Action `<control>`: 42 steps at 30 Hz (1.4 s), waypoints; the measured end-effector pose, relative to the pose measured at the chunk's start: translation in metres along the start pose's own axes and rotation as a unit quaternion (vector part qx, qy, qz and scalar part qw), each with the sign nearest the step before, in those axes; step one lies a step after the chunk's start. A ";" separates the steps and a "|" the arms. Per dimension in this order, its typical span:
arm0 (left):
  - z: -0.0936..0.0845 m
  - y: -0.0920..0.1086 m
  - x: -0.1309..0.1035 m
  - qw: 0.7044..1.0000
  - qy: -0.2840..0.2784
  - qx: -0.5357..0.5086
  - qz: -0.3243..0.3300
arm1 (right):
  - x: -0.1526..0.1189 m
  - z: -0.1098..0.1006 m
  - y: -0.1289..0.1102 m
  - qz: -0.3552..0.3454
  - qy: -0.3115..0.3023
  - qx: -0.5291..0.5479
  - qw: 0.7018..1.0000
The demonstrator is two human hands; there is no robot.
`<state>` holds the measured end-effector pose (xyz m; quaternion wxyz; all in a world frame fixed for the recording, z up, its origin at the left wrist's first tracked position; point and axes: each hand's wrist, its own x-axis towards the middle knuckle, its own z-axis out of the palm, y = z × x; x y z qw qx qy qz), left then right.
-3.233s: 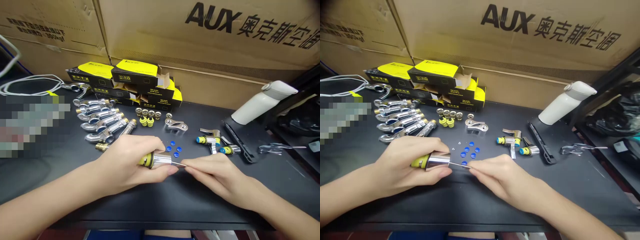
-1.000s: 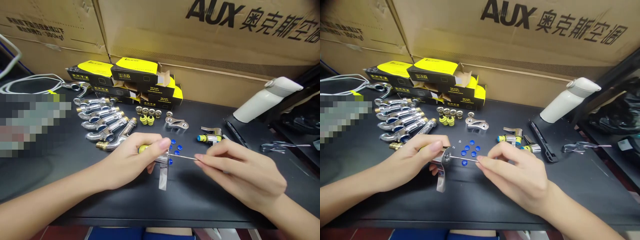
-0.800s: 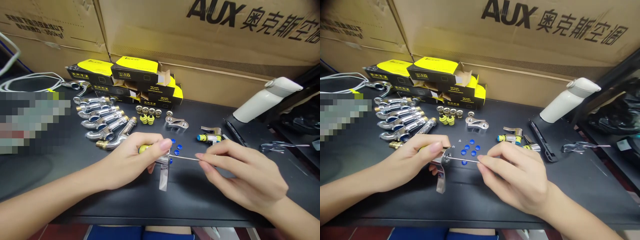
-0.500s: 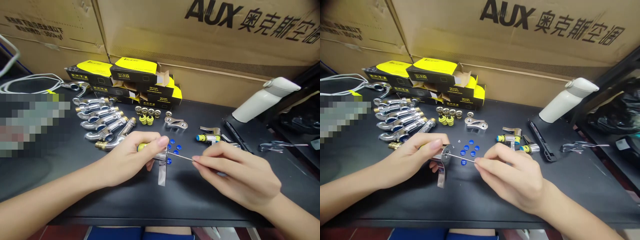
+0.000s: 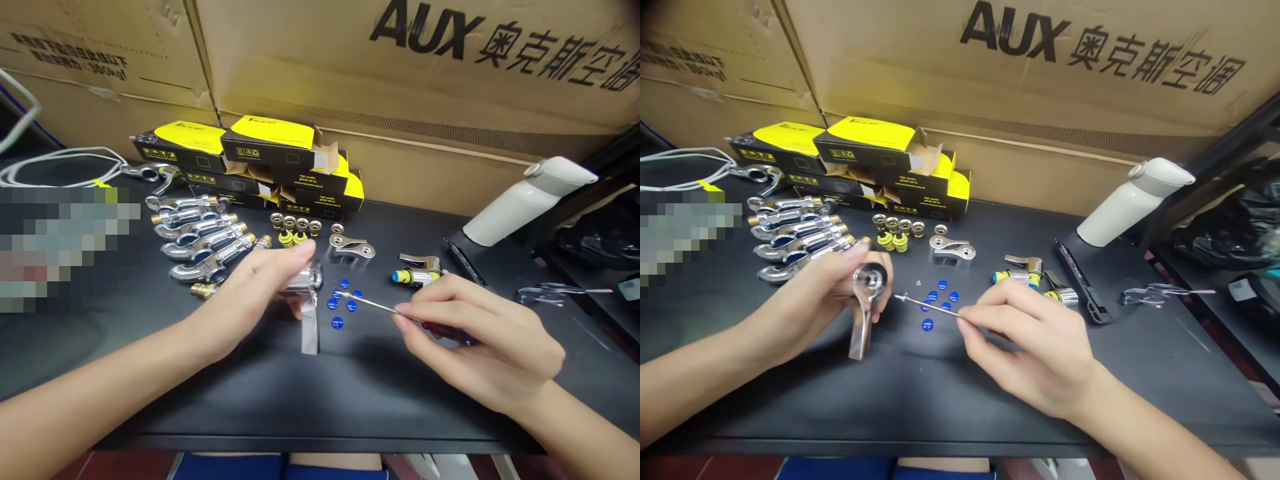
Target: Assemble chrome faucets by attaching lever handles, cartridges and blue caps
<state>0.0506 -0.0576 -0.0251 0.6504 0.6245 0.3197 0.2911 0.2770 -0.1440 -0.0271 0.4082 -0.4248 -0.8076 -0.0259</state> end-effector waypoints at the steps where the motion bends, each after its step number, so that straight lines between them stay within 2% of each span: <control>1: -0.001 0.000 0.000 0.999 -0.001 -0.043 -0.009 | 0.000 0.000 0.000 0.001 -0.001 0.005 1.000; 4: -0.002 -0.001 -0.002 0.989 -0.031 -0.138 -0.042 | 0.001 0.002 -0.001 -0.002 -0.011 0.014 1.000; 8: -0.003 0.000 -0.003 0.977 -0.079 -0.189 -0.053 | 0.002 0.003 -0.001 -0.006 -0.022 0.009 1.000; 13: -0.001 0.002 -0.001 0.968 -0.112 -0.224 -0.025 | 0.001 0.004 0.000 -0.012 -0.016 0.026 0.999; 18: -0.002 0.001 0.001 0.967 -0.114 -0.226 -0.021 | 0.000 0.005 0.002 -0.020 -0.014 0.034 0.999; 22: -0.006 0.002 0.002 0.985 -0.073 -0.154 0.000 | 0.001 0.005 0.005 -0.017 0.001 0.022 1.000; 25: -0.006 0.003 0.002 1.000 -0.016 0.011 0.021 | 0.001 0.005 0.008 -0.007 0.035 -0.012 0.999; 27: -0.005 0.003 0.002 0.990 0.002 0.143 0.016 | 0.001 0.005 0.008 -0.006 0.044 -0.029 0.999; 29: -0.002 0.003 0.003 0.969 -0.010 0.246 0.005 | 0.000 0.005 0.007 -0.007 0.039 -0.035 0.999; 32: 0.000 0.001 0.003 0.943 -0.048 0.330 0.006 | -0.001 0.006 0.006 -0.011 0.031 -0.034 0.999; 35: 0.000 -0.002 0.004 0.937 -0.050 0.346 0.013 | 0.000 0.006 0.007 -0.011 0.027 -0.038 0.999; 38: -0.003 -0.003 0.006 0.957 -0.028 0.288 -0.002 | 0.001 0.005 0.013 0.003 0.001 -0.048 0.999; 42: -0.007 -0.003 0.010 0.991 0.033 0.129 -0.004 | -0.001 0.004 0.024 0.083 -0.131 -0.076 0.985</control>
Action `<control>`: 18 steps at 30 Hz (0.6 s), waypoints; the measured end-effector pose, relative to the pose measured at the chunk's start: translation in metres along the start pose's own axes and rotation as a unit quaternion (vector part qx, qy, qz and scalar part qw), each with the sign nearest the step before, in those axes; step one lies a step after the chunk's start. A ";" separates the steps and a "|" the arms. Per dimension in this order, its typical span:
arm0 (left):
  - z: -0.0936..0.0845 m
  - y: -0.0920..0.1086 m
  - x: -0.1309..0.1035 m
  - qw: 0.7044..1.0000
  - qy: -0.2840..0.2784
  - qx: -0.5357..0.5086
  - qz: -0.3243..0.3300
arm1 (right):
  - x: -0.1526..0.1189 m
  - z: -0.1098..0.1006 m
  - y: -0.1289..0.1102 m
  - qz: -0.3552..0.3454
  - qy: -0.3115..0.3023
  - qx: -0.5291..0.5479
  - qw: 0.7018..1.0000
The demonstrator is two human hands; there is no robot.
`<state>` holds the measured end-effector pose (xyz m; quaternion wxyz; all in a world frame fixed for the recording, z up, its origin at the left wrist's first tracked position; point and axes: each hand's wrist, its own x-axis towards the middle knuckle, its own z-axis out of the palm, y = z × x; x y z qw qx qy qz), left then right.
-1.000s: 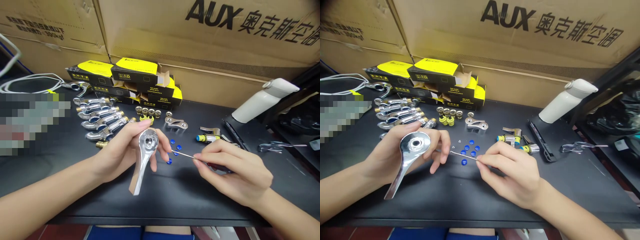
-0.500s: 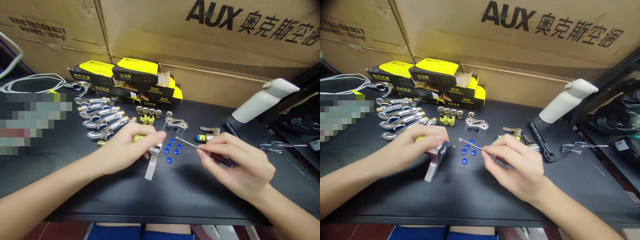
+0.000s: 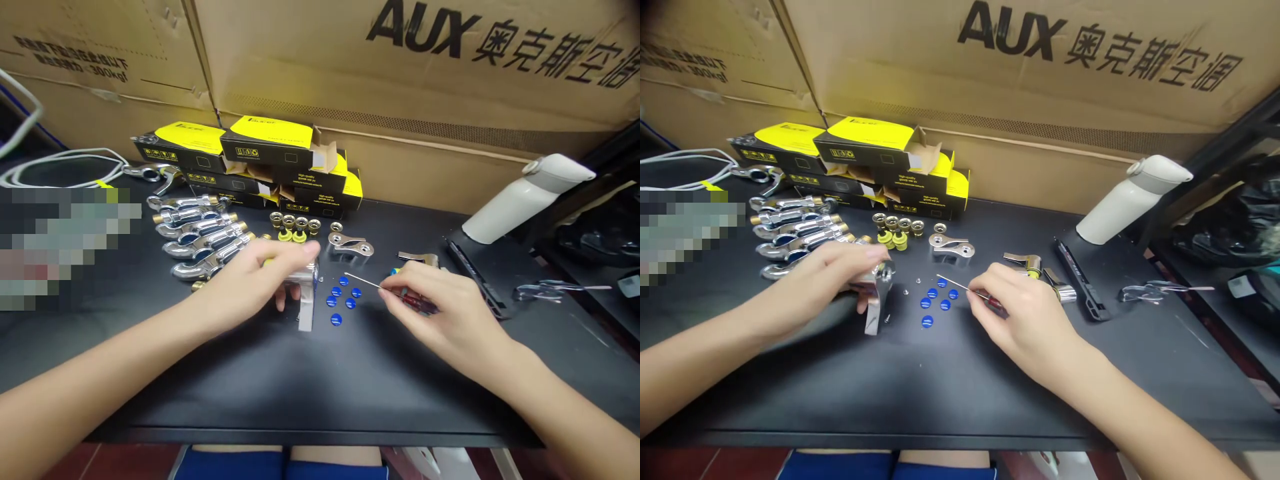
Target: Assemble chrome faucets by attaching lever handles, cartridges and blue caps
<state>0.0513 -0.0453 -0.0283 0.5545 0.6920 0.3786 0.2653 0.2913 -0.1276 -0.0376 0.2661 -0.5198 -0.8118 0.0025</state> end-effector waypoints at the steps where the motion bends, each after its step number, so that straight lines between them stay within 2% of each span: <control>1: -0.001 0.000 0.001 0.999 0.011 -0.040 -0.002 | 0.000 0.001 0.002 0.027 -0.043 -0.017 0.999; 4: -0.001 0.001 0.002 0.992 0.019 -0.125 -0.029 | -0.001 0.004 0.006 0.081 -0.142 -0.063 0.984; 7: 0.000 0.001 0.002 0.981 -0.018 -0.184 -0.063 | -0.001 0.006 0.007 0.090 -0.181 -0.084 0.976; 10: 0.004 -0.001 -0.001 0.971 -0.059 -0.217 -0.084 | 0.000 0.006 0.005 0.076 -0.141 -0.057 0.985; 13: 0.011 -0.002 -0.009 0.979 -0.111 -0.161 -0.060 | 0.000 0.006 -0.003 0.052 -0.056 0.091 0.993; 16: 0.017 0.002 -0.019 0.978 -0.196 -0.053 -0.044 | -0.002 0.009 -0.014 0.020 -0.043 0.261 0.964; 18: 0.018 0.007 -0.024 0.971 -0.234 -0.021 -0.035 | -0.003 0.011 -0.018 -0.018 -0.037 0.295 0.954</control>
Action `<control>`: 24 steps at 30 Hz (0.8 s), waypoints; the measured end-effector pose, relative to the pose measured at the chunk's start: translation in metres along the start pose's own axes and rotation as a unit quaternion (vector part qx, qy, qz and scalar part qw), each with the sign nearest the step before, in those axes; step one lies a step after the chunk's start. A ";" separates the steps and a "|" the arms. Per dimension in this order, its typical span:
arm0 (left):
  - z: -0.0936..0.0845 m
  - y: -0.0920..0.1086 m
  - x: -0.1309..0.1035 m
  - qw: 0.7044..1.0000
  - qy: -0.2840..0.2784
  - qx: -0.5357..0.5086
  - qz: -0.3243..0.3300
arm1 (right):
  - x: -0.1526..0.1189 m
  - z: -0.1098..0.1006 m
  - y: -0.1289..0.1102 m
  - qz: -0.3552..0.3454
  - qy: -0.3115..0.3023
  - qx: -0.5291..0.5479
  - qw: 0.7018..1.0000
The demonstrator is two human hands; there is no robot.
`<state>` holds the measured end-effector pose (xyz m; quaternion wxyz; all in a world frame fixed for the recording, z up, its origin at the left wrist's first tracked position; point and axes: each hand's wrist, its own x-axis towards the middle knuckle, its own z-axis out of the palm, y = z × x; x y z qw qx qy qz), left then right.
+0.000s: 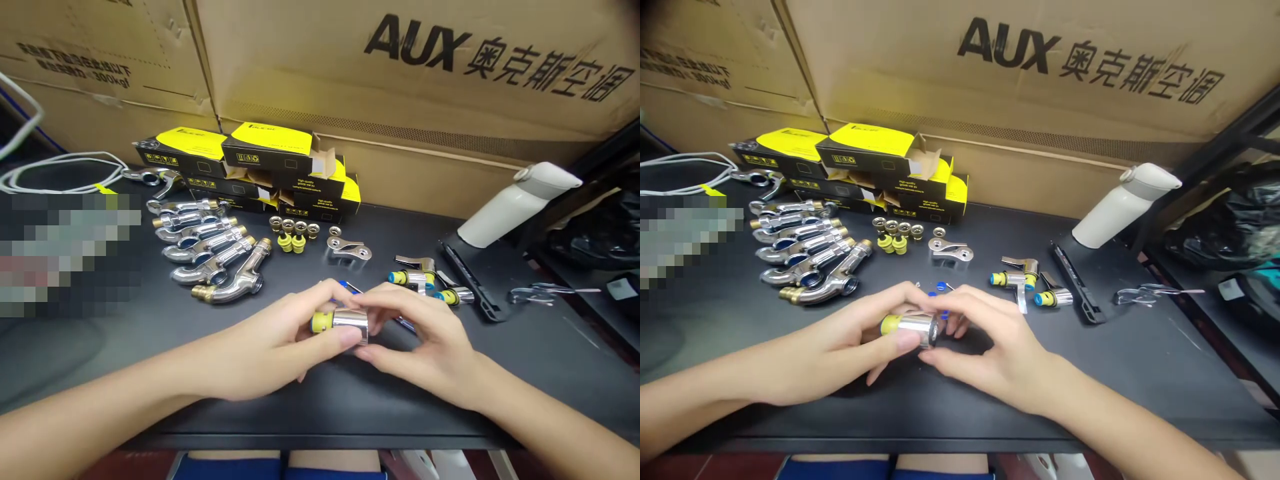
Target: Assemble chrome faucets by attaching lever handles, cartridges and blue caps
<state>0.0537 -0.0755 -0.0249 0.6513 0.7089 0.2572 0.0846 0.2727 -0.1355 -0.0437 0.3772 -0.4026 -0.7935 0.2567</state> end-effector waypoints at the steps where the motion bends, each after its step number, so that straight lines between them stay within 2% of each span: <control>1: 0.001 0.002 -0.001 1.000 -0.008 0.012 0.001 | 0.000 0.001 0.000 -0.023 0.004 -0.004 1.000; 4: -0.001 0.007 -0.003 0.999 -0.007 0.041 0.011 | -0.001 0.003 0.003 -0.056 0.015 -0.019 0.998; 7: -0.004 0.004 0.000 0.998 0.010 0.022 0.054 | -0.001 0.000 0.007 -0.039 0.034 0.002 0.999; 9: -0.008 0.000 0.003 0.995 0.051 0.010 0.084 | 0.000 -0.003 0.011 -0.012 0.077 0.007 0.997; 11: -0.015 -0.004 0.006 0.985 0.130 0.029 0.112 | 0.002 -0.007 0.017 0.020 0.143 -0.017 0.989; 14: -0.028 -0.006 0.009 0.931 0.301 0.138 0.150 | 0.007 -0.015 0.030 0.034 0.187 -0.123 0.974; 15: -0.033 -0.007 0.009 0.907 0.345 0.192 0.149 | 0.009 -0.018 0.035 0.026 0.177 -0.160 0.971; 17: -0.041 -0.008 0.010 0.854 0.393 0.312 0.139 | 0.012 -0.021 0.042 0.007 0.149 -0.209 0.966; 20: -0.052 -0.014 0.012 0.784 0.395 0.457 0.143 | 0.014 -0.022 0.047 0.004 0.131 -0.216 0.967; 21: -0.055 -0.017 0.013 0.775 0.383 0.480 0.151 | 0.014 -0.022 0.047 0.012 0.130 -0.209 0.969; 24: -0.062 -0.024 0.014 0.779 0.338 0.495 0.181 | 0.013 -0.020 0.046 0.032 0.141 -0.152 0.978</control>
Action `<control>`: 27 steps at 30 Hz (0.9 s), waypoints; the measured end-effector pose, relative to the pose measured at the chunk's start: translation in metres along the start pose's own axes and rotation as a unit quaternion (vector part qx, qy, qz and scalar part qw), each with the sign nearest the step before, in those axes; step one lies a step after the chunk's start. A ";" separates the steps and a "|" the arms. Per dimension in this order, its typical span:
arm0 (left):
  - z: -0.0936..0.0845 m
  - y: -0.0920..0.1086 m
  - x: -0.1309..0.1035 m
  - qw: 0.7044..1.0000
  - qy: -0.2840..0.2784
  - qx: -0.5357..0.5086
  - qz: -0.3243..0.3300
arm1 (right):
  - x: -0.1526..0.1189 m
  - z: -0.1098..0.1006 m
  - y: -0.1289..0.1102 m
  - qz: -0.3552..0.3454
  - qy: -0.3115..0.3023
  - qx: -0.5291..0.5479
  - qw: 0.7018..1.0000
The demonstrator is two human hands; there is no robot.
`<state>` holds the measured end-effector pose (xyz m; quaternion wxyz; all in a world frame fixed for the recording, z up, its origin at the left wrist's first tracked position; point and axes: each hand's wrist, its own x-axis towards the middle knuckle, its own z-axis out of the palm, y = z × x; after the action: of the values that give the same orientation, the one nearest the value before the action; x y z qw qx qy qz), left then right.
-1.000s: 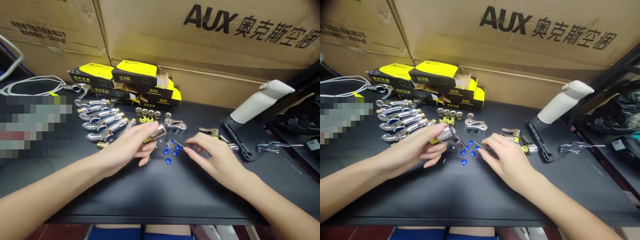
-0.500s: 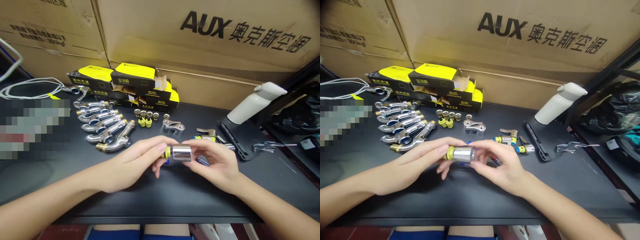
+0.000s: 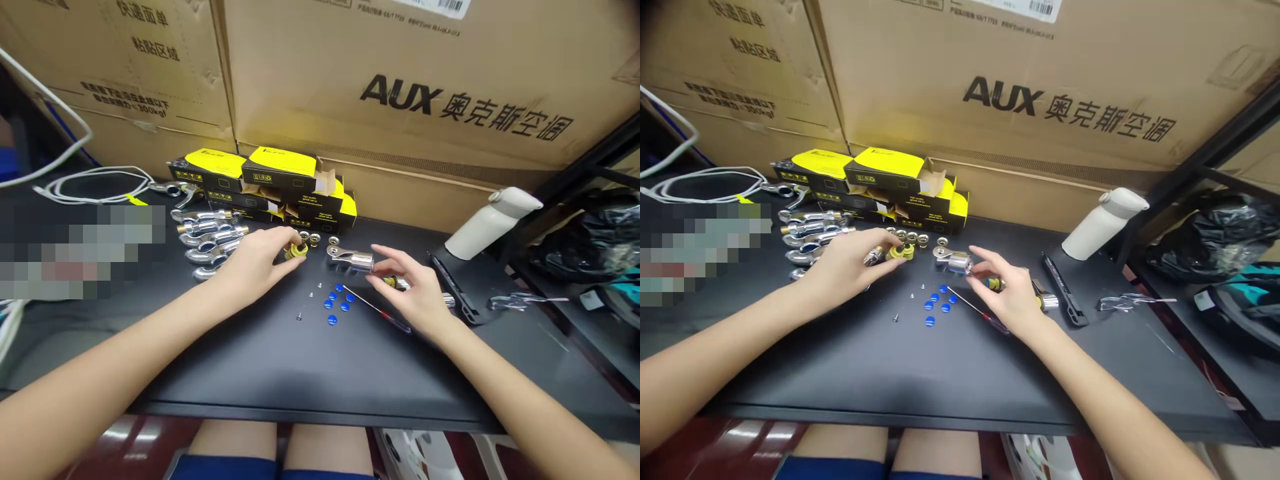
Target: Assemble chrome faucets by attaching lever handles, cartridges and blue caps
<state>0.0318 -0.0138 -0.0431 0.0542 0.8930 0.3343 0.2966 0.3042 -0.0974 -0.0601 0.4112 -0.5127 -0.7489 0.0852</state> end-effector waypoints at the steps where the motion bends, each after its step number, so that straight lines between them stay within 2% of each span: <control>1: 0.001 -0.002 0.000 1.000 -0.005 -0.006 0.011 | -0.001 0.000 0.000 0.007 0.009 0.022 1.000; 4: -0.001 -0.002 0.000 1.000 -0.011 -0.008 0.018 | -0.002 0.000 -0.002 0.007 0.047 0.051 0.998; 6: -0.003 0.000 0.000 1.000 -0.010 0.001 0.009 | -0.001 0.000 -0.003 -0.005 0.060 0.028 0.998; 11: -0.005 0.001 0.001 1.000 -0.011 0.022 -0.008 | 0.006 0.002 -0.005 -0.131 -0.017 -0.057 0.990; 14: -0.003 -0.001 0.001 1.000 -0.004 -0.008 -0.009 | 0.009 0.007 -0.003 -0.170 -0.039 -0.073 0.982; 18: -0.003 -0.003 0.001 0.999 -0.019 -0.033 -0.026 | 0.009 0.014 0.001 -0.176 -0.057 -0.111 0.976; 27: -0.010 -0.007 0.001 0.996 -0.048 0.063 -0.032 | 0.012 0.024 -0.006 -0.170 -0.063 -0.192 0.964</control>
<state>0.0228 -0.0087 -0.0365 0.0234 0.8965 0.3780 0.2300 0.2810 -0.0828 -0.0657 0.2652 -0.4408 -0.8518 -0.0993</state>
